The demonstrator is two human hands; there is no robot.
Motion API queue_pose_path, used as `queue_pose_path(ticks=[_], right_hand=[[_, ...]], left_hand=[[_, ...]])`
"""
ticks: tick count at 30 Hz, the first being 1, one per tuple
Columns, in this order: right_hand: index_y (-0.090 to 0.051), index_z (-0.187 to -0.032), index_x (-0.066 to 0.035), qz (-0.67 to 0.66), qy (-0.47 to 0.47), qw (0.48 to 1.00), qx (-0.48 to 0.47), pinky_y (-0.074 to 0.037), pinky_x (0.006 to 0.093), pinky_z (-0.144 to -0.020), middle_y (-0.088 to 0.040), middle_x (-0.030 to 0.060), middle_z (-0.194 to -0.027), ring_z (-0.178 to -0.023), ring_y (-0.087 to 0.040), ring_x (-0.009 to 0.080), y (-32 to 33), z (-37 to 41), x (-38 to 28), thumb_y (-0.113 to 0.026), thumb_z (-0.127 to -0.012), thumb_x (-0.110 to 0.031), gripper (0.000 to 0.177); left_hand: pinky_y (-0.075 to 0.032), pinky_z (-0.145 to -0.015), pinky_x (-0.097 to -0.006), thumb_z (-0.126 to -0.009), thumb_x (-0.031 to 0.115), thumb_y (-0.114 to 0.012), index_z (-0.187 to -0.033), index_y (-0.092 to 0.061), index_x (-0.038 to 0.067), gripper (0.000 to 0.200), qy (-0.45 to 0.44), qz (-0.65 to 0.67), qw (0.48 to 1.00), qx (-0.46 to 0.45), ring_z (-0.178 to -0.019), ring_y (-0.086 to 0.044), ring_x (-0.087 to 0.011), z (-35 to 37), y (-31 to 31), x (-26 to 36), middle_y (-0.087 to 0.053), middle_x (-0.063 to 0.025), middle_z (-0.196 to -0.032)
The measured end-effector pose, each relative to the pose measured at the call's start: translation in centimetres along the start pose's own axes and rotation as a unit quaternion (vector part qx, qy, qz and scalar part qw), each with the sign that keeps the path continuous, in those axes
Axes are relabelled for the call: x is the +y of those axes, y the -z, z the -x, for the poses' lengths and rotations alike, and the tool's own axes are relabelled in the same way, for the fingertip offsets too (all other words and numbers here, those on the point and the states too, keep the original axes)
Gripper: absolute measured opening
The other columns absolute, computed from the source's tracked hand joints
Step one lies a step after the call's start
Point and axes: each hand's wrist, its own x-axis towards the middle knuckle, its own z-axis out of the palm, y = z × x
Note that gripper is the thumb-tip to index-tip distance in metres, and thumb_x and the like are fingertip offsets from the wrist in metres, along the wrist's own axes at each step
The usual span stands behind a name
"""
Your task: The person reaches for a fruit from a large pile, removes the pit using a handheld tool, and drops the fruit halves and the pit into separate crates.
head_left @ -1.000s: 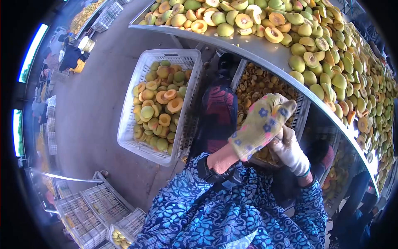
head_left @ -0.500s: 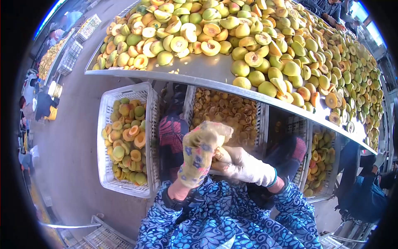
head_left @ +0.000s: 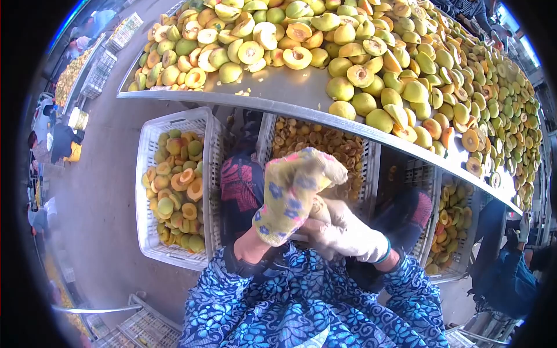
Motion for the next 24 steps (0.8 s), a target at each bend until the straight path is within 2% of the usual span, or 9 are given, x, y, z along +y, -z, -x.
queue_pose_path(ticks=[3,6,8,10,12,14,16,20,24], right_hand=[[-0.053,-0.095,-0.004,-0.001,-0.010,1.000,-0.019,-0.039,0.0215,-0.042,-0.049,-0.0029,-0.062,-0.046,-0.046,0.0057,0.9,0.2,0.0,-0.058,-0.096,-0.038,0.034],[-0.050,-0.090,-0.007,-0.180,-0.153,0.966,-0.106,-0.034,0.0202,-0.037,-0.044,-0.0045,-0.058,-0.043,-0.041,0.0041,1.6,0.7,0.9,-0.057,-0.097,-0.036,0.031],[-0.048,-0.087,-0.009,-0.385,-0.113,0.894,-0.201,-0.029,0.0193,-0.033,-0.041,-0.0054,-0.056,-0.040,-0.037,0.0031,0.7,0.5,1.9,-0.056,-0.098,-0.036,0.030],[-0.049,-0.088,-0.008,-0.393,-0.094,0.890,-0.210,-0.027,0.0193,-0.031,-0.040,-0.0052,-0.056,-0.039,-0.035,0.0036,0.0,0.2,1.8,-0.057,-0.097,-0.036,0.030],[-0.049,-0.088,-0.008,-0.377,-0.085,0.903,-0.186,-0.027,0.0193,-0.031,-0.040,-0.0047,-0.056,-0.039,-0.035,0.0039,0.2,0.0,2.4,-0.057,-0.097,-0.037,0.032],[-0.050,-0.088,-0.008,-0.404,-0.106,0.886,-0.200,-0.028,0.0189,-0.033,-0.039,-0.0044,-0.055,-0.040,-0.035,0.0041,0.0,-0.2,2.5,-0.059,-0.096,-0.038,0.033],[-0.049,-0.087,-0.008,-0.318,-0.064,0.936,-0.140,-0.028,0.0189,-0.033,-0.038,-0.0045,-0.055,-0.040,-0.035,0.0046,-0.8,-0.4,2.2,-0.059,-0.096,-0.039,0.033],[-0.048,-0.086,-0.008,-0.279,-0.049,0.951,-0.124,-0.027,0.0198,-0.031,-0.038,-0.0042,-0.054,-0.039,-0.036,0.0053,-1.9,-1.0,2.3,-0.058,-0.096,-0.039,0.034],[-0.046,-0.086,-0.007,-0.460,-0.095,0.853,-0.227,-0.027,0.0210,-0.028,-0.039,-0.0037,-0.053,-0.037,-0.034,0.0051,-3.1,-1.6,1.7,-0.051,-0.101,-0.038,0.035]], left_hand=[[-0.052,-0.068,-0.0281,-0.101,0.026,-0.053,-0.087,-0.070,-0.003,0.036,0.070,0.067,0.994,0.052,-0.077,-0.067,-0.0164,0.3,0.0,-0.2,-0.070,-0.0091,-0.083],[-0.053,-0.070,-0.0286,-0.100,0.047,-0.048,-0.089,-0.070,-0.003,0.056,0.080,-0.002,0.995,-0.065,-0.078,-0.068,-0.0176,0.1,0.9,-0.2,-0.071,-0.0109,-0.085],[-0.054,-0.070,-0.0280,-0.099,0.048,-0.049,-0.088,-0.070,-0.001,0.054,0.129,0.213,0.968,-0.037,-0.076,-0.068,-0.0167,0.6,0.4,-0.6,-0.070,-0.0090,-0.085],[-0.054,-0.069,-0.0283,-0.098,0.049,-0.051,-0.090,-0.068,0.000,0.053,0.148,0.198,0.969,0.021,-0.074,-0.067,-0.0171,1.3,-0.1,-1.2,-0.070,-0.0087,-0.085],[-0.054,-0.068,-0.0313,-0.101,0.041,-0.051,-0.092,-0.070,-0.003,0.049,0.079,0.007,0.983,0.167,-0.071,-0.067,-0.0194,2.2,-0.3,-5.6,-0.070,-0.0110,-0.077],[-0.054,-0.067,-0.0309,-0.100,0.044,-0.050,-0.096,-0.069,-0.002,0.050,0.035,-0.029,0.982,0.181,-0.067,-0.067,-0.0188,1.7,-0.2,-4.7,-0.069,-0.0099,-0.075],[-0.053,-0.064,-0.0299,-0.100,0.041,-0.052,-0.092,-0.070,-0.002,0.047,0.242,0.257,0.931,0.097,-0.063,-0.065,-0.0161,0.8,0.5,0.0,-0.069,-0.0079,-0.074],[-0.051,-0.066,-0.0271,-0.101,0.039,-0.052,-0.095,-0.068,0.001,0.042,0.186,0.129,0.970,0.086,-0.075,-0.064,-0.0127,1.0,1.6,1.4,-0.070,-0.0080,-0.084],[-0.046,-0.059,-0.0234,-0.099,0.042,-0.054,-0.079,-0.071,0.000,0.049,0.085,0.063,0.990,0.093,-0.062,-0.060,-0.0102,0.9,2.6,2.0,-0.067,-0.0056,-0.071]])
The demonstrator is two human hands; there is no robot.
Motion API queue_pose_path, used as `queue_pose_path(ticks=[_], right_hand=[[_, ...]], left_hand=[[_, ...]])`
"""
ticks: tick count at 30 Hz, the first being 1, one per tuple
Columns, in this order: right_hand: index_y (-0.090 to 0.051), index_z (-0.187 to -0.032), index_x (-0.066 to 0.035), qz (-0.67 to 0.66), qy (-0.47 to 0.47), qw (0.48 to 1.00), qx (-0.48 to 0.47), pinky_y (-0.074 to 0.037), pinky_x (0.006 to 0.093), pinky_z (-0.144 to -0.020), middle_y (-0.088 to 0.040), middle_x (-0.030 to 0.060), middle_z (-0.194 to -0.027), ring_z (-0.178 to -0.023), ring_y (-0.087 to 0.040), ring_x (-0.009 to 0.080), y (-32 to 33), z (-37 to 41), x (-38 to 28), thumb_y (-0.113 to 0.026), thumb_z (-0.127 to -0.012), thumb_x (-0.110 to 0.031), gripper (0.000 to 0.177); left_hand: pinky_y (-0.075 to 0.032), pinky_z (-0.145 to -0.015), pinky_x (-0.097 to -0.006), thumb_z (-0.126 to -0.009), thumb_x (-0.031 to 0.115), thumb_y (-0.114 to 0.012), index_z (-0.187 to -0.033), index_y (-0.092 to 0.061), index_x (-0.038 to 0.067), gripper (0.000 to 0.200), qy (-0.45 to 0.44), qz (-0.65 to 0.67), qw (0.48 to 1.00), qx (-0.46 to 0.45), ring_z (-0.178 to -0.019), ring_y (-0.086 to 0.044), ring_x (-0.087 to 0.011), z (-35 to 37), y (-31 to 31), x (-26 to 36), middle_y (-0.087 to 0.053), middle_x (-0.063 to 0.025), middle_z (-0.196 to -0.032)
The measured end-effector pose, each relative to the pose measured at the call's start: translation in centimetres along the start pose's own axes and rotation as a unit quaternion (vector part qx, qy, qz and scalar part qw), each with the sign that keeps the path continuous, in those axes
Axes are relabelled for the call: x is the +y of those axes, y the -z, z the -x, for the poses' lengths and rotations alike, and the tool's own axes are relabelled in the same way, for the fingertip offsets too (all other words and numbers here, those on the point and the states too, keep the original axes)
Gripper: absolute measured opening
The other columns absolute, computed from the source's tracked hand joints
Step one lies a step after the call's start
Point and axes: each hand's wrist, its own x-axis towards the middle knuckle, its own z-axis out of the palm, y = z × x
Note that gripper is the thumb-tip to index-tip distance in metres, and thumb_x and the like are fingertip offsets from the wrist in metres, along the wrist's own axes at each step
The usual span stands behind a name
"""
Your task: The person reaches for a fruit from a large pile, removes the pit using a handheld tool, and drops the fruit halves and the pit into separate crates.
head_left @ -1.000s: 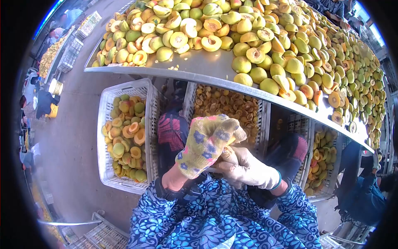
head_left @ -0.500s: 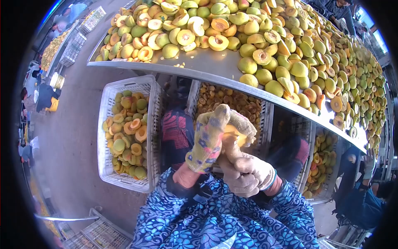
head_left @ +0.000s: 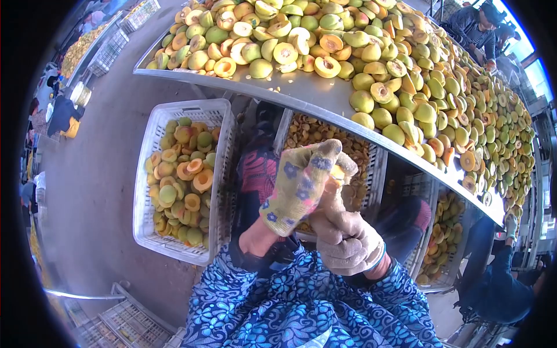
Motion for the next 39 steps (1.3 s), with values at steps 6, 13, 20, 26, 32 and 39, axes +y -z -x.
queue_pose_path(ticks=[6,13,20,26,32,39], right_hand=[[-0.045,-0.082,-0.008,-0.083,0.035,0.996,0.028,-0.029,0.0210,-0.029,-0.038,-0.0049,-0.052,-0.034,-0.036,0.0062,0.8,-1.7,1.6,-0.056,-0.098,-0.033,0.032],[-0.052,-0.093,-0.006,0.379,0.118,0.875,0.276,-0.042,0.0299,-0.041,-0.053,0.0024,-0.066,-0.046,-0.051,0.0145,2.7,2.1,-0.4,-0.061,-0.094,-0.029,0.025],[-0.059,-0.117,0.002,0.891,-0.189,0.233,0.342,-0.055,0.0392,-0.067,-0.070,0.0179,-0.090,-0.081,-0.070,0.0311,11.2,2.8,2.5,-0.055,-0.088,-0.019,0.037],[-0.053,-0.118,0.000,0.855,-0.151,0.342,0.360,-0.054,0.0439,-0.067,-0.070,0.0188,-0.087,-0.079,-0.070,0.0345,12.1,3.7,2.8,-0.057,-0.090,-0.023,0.037],[-0.044,-0.119,-0.002,0.810,0.007,0.429,0.400,-0.050,0.0512,-0.069,-0.067,0.0261,-0.088,-0.081,-0.065,0.0442,11.2,2.8,0.9,-0.062,-0.088,-0.027,0.043],[-0.050,-0.109,-0.004,0.653,0.155,0.627,0.397,-0.048,0.0449,-0.074,-0.064,0.0254,-0.093,-0.088,-0.062,0.0455,9.2,4.5,-1.0,-0.061,-0.094,-0.030,0.032]], left_hand=[[-0.050,-0.064,-0.0274,-0.099,0.054,-0.046,-0.078,-0.071,0.000,0.063,0.140,0.063,0.987,-0.052,-0.067,-0.064,-0.0147,0.0,2.3,-0.4,-0.069,-0.0095,-0.074],[-0.055,-0.076,-0.0299,-0.101,0.033,-0.050,-0.091,-0.066,0.000,0.038,-0.009,-0.233,0.957,0.171,-0.083,-0.069,-0.0181,3.3,22.4,-1.4,-0.070,-0.0096,-0.088],[-0.053,-0.087,-0.0331,-0.088,0.007,-0.061,-0.117,-0.062,0.001,0.029,-0.126,-0.789,0.597,-0.068,-0.099,-0.066,-0.0256,5.1,24.7,4.2,-0.066,-0.0134,-0.114],[-0.047,-0.100,-0.0390,-0.088,0.022,-0.066,-0.129,-0.057,0.003,0.046,-0.050,-0.151,0.965,-0.210,-0.114,-0.058,-0.0355,-12.1,13.5,5.2,-0.056,-0.0174,-0.131],[-0.049,-0.093,-0.0463,-0.084,0.030,-0.069,-0.128,-0.060,0.012,0.049,-0.178,-0.668,0.715,-0.104,-0.110,-0.061,-0.0346,-26.3,1.8,-5.5,-0.061,-0.0183,-0.124],[-0.053,-0.085,-0.0414,-0.073,0.018,-0.077,-0.118,-0.059,0.004,0.050,-0.174,-0.655,0.707,-0.202,-0.094,-0.065,-0.0351,-23.1,-1.4,-7.3,-0.064,-0.0192,-0.110]])
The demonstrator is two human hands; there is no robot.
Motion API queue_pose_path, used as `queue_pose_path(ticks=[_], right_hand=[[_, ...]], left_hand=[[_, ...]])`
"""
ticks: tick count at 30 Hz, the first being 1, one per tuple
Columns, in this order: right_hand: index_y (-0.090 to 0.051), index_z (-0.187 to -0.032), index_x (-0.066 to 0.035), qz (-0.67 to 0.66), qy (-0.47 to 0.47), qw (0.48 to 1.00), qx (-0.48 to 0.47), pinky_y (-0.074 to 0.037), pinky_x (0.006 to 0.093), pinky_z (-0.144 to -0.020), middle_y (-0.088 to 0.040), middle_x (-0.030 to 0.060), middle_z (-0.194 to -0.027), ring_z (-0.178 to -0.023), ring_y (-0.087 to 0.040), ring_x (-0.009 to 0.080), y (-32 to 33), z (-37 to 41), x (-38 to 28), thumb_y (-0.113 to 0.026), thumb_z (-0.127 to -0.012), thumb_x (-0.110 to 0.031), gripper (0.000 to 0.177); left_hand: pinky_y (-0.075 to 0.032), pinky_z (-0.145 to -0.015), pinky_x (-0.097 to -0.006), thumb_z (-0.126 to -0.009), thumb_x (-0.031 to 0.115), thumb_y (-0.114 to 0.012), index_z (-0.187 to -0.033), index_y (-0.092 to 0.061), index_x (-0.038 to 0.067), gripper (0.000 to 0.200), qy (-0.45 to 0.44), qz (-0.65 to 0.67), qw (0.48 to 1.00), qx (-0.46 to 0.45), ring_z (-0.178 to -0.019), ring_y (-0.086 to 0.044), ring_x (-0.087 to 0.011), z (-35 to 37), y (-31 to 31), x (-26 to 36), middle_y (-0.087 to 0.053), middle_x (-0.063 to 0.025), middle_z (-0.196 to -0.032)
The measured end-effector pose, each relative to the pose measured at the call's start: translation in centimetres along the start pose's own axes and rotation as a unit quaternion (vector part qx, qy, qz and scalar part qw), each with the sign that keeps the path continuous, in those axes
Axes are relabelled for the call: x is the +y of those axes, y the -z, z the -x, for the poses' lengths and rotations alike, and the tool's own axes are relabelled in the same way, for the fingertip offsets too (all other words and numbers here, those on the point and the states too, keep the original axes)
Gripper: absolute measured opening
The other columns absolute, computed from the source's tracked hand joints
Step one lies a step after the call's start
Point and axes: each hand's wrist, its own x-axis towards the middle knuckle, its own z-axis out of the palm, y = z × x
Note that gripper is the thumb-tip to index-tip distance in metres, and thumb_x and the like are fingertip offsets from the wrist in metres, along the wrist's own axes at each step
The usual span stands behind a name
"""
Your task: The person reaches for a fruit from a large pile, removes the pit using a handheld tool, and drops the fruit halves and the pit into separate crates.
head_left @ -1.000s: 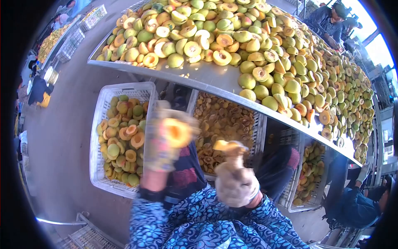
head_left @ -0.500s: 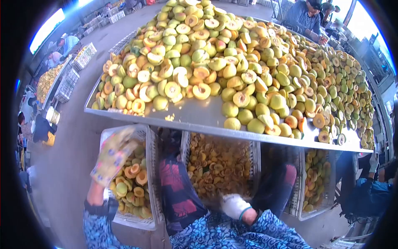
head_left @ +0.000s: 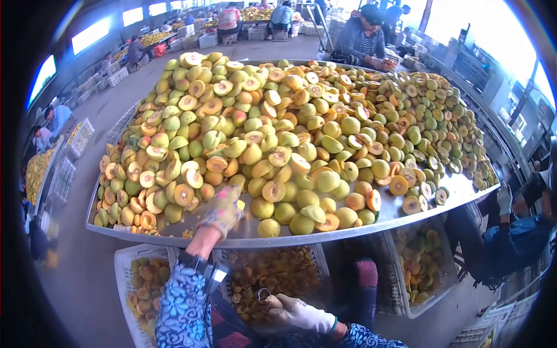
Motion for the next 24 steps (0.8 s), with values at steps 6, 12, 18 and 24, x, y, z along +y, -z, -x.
queue_pose_path(ticks=[6,12,18,24], right_hand=[[-0.052,-0.108,-0.002,-0.157,0.022,0.986,0.046,-0.049,0.0361,-0.072,-0.064,0.0162,-0.091,-0.078,-0.060,0.0297,1.6,2.2,-3.4,-0.064,-0.094,-0.023,0.029],[-0.054,-0.104,-0.002,0.004,0.066,0.991,0.118,-0.048,0.0355,-0.066,-0.061,0.0138,-0.081,-0.074,-0.060,0.0186,2.0,2.8,-9.4,-0.065,-0.092,-0.020,0.024],[-0.051,-0.096,-0.002,0.049,0.101,0.989,0.095,-0.048,0.0365,-0.057,-0.060,0.0176,-0.070,-0.062,-0.064,0.0336,-1.0,3.5,-12.7,-0.064,-0.092,-0.023,0.025],[-0.053,-0.101,-0.001,0.020,0.116,0.990,0.081,-0.050,0.0353,-0.061,-0.064,0.0177,-0.076,-0.068,-0.068,0.0256,-1.8,3.0,-11.6,-0.063,-0.094,-0.026,0.028]], left_hand=[[-0.055,-0.081,-0.0405,-0.084,0.028,-0.073,-0.118,-0.060,0.001,0.045,0.116,0.658,0.732,0.134,-0.084,-0.065,-0.0265,9.0,3.7,3.2,-0.067,-0.0130,-0.095],[-0.055,-0.086,-0.0397,-0.099,0.037,-0.054,-0.116,-0.060,-0.003,0.044,0.137,0.872,0.395,0.255,-0.095,-0.066,-0.0263,16.6,4.7,9.9,-0.068,-0.0170,-0.103],[-0.046,-0.096,-0.0315,-0.102,0.034,-0.044,-0.118,-0.060,-0.003,0.043,0.170,0.783,0.545,0.245,-0.108,-0.060,-0.0197,20.5,5.3,13.4,-0.063,-0.0133,-0.114],[-0.048,-0.095,-0.0347,-0.099,0.028,-0.046,-0.114,-0.059,0.003,0.033,0.079,0.782,0.558,0.266,-0.106,-0.061,-0.0225,21.9,4.3,14.7,-0.062,-0.0153,-0.118]])
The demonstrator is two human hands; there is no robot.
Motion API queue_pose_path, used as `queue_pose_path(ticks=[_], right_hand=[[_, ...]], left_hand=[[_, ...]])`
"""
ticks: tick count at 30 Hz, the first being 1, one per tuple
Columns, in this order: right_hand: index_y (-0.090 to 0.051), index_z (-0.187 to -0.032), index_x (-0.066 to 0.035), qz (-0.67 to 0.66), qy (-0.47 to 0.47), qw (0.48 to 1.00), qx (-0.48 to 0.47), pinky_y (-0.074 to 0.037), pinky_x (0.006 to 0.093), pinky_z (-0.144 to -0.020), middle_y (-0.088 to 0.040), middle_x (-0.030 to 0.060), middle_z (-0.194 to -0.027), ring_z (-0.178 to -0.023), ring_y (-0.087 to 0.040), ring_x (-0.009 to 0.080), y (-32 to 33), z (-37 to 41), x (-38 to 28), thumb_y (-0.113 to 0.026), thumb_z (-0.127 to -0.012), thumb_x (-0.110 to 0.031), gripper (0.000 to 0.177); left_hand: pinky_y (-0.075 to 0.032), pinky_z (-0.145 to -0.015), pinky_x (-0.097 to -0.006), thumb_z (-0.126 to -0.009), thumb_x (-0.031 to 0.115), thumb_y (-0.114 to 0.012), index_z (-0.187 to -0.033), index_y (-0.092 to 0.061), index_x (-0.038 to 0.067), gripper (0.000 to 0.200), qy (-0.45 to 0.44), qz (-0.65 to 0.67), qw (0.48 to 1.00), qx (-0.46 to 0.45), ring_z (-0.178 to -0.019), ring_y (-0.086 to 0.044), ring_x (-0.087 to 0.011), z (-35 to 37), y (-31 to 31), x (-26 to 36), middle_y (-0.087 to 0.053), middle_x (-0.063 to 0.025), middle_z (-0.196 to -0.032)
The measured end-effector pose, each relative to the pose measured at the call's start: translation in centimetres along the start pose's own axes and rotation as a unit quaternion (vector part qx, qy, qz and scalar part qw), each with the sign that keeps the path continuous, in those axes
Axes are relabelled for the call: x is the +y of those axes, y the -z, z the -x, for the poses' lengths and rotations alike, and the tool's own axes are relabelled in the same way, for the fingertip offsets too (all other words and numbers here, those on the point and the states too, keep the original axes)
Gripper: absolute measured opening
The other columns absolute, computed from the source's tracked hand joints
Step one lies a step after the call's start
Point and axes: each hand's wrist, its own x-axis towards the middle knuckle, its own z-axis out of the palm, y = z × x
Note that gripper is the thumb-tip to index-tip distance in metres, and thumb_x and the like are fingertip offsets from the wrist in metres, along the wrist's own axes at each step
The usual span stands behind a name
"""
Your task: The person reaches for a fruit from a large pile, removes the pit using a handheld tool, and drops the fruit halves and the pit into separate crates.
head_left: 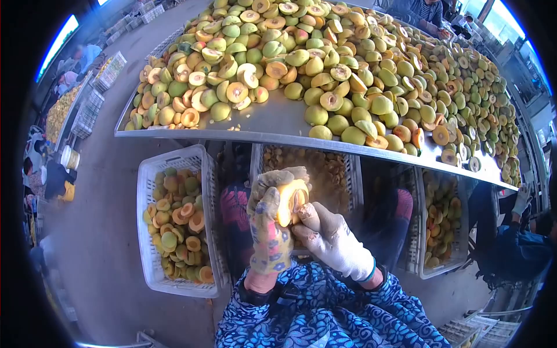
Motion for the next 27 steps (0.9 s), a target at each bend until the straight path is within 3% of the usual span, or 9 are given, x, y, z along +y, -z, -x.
queue_pose_path(ticks=[5,9,12,17,19,21,23,25,27], right_hand=[[-0.054,-0.106,0.000,-0.031,-0.002,0.999,-0.023,-0.050,0.0356,-0.064,-0.066,0.0179,-0.081,-0.073,-0.068,0.0262,-0.2,0.1,0.5,-0.063,-0.094,-0.025,0.029],[-0.054,-0.108,0.001,-0.031,0.008,0.994,-0.103,-0.051,0.0356,-0.065,-0.066,0.0170,-0.081,-0.073,-0.068,0.0255,0.5,-0.2,1.1,-0.063,-0.094,-0.024,0.030],[-0.055,-0.108,0.000,-0.037,-0.002,0.989,-0.146,-0.050,0.0344,-0.064,-0.065,0.0159,-0.080,-0.071,-0.067,0.0231,1.4,-0.7,0.8,-0.062,-0.094,-0.023,0.028],[-0.058,-0.103,-0.001,-0.069,0.060,0.978,-0.186,-0.049,0.0340,-0.064,-0.064,0.0108,-0.077,-0.068,-0.063,0.0193,1.5,-1.3,3.1,-0.061,-0.095,-0.023,0.024],[-0.056,-0.111,-0.001,-0.056,-0.006,0.975,-0.215,-0.049,0.0298,-0.070,-0.063,0.0054,-0.085,-0.076,-0.059,0.0130,2.2,-1.6,2.7,-0.062,-0.094,-0.019,0.025],[-0.056,-0.113,-0.001,-0.092,0.016,0.968,-0.232,-0.049,0.0289,-0.071,-0.062,0.0047,-0.086,-0.077,-0.057,0.0122,2.1,-1.8,2.7,-0.063,-0.094,-0.021,0.028],[-0.059,-0.106,-0.002,-0.133,0.005,0.968,-0.213,-0.048,0.0313,-0.067,-0.060,0.0062,-0.080,-0.072,-0.053,0.0119,1.8,-1.9,2.2,-0.061,-0.094,-0.025,0.026],[-0.058,-0.103,-0.001,-0.121,-0.025,0.967,-0.224,-0.047,0.0303,-0.063,-0.058,0.0047,-0.075,-0.067,-0.053,0.0114,1.7,-2.1,2.3,-0.061,-0.094,-0.025,0.026],[-0.058,-0.101,-0.002,-0.122,-0.044,0.960,-0.247,-0.044,0.0285,-0.055,-0.055,0.0027,-0.070,-0.059,-0.051,0.0098,1.7,-1.7,2.5,-0.060,-0.095,-0.027,0.026]], left_hand=[[-0.050,-0.089,-0.0334,-0.098,0.025,-0.050,-0.108,-0.058,0.003,0.026,-0.028,-0.043,0.998,0.024,-0.100,-0.062,-0.0217,0.6,-0.3,-0.4,-0.064,-0.0155,-0.114],[-0.056,-0.083,-0.0371,-0.100,0.039,-0.047,-0.112,-0.055,0.003,0.039,-0.019,-0.175,0.983,0.054,-0.092,-0.066,-0.0248,1.3,-0.1,-0.6,-0.065,-0.0155,-0.108],[-0.053,-0.072,-0.0295,-0.096,0.025,-0.057,-0.091,-0.066,-0.001,0.028,0.004,-0.103,0.989,0.106,-0.080,-0.067,-0.0172,0.7,-1.3,0.6,-0.070,-0.0122,-0.093],[-0.053,-0.072,-0.0281,-0.095,0.024,-0.059,-0.090,-0.067,-0.003,0.028,0.067,-0.106,0.991,0.041,-0.078,-0.067,-0.0168,-0.4,-0.2,1.3,-0.071,-0.0118,-0.091],[-0.053,-0.071,-0.0271,-0.095,0.022,-0.060,-0.089,-0.068,-0.004,0.027,0.082,-0.117,0.989,0.025,-0.076,-0.067,-0.0166,-0.8,-0.1,1.2,-0.071,-0.0111,-0.089],[-0.053,-0.071,-0.0269,-0.095,0.022,-0.060,-0.090,-0.068,-0.004,0.028,0.061,-0.159,0.985,0.041,-0.076,-0.066,-0.0157,-0.7,-0.2,0.4,-0.071,-0.0103,-0.088],[-0.052,-0.071,-0.0261,-0.094,0.021,-0.061,-0.090,-0.069,-0.003,0.026,-0.140,-0.268,0.952,0.036,-0.075,-0.066,-0.0144,-1.0,-0.2,-0.3,-0.070,-0.0096,-0.086],[-0.051,-0.069,-0.0253,-0.093,0.019,-0.063,-0.089,-0.070,-0.002,0.023,-0.143,-0.312,0.939,0.005,-0.076,-0.065,-0.0131,-1.9,0.0,1.3,-0.070,-0.0084,-0.083],[-0.050,-0.066,-0.0252,-0.092,0.018,-0.064,-0.087,-0.071,-0.002,0.023,0.140,-0.299,0.934,-0.132,-0.074,-0.064,-0.0115,-3.1,-0.2,3.5,-0.070,-0.0068,-0.080]])
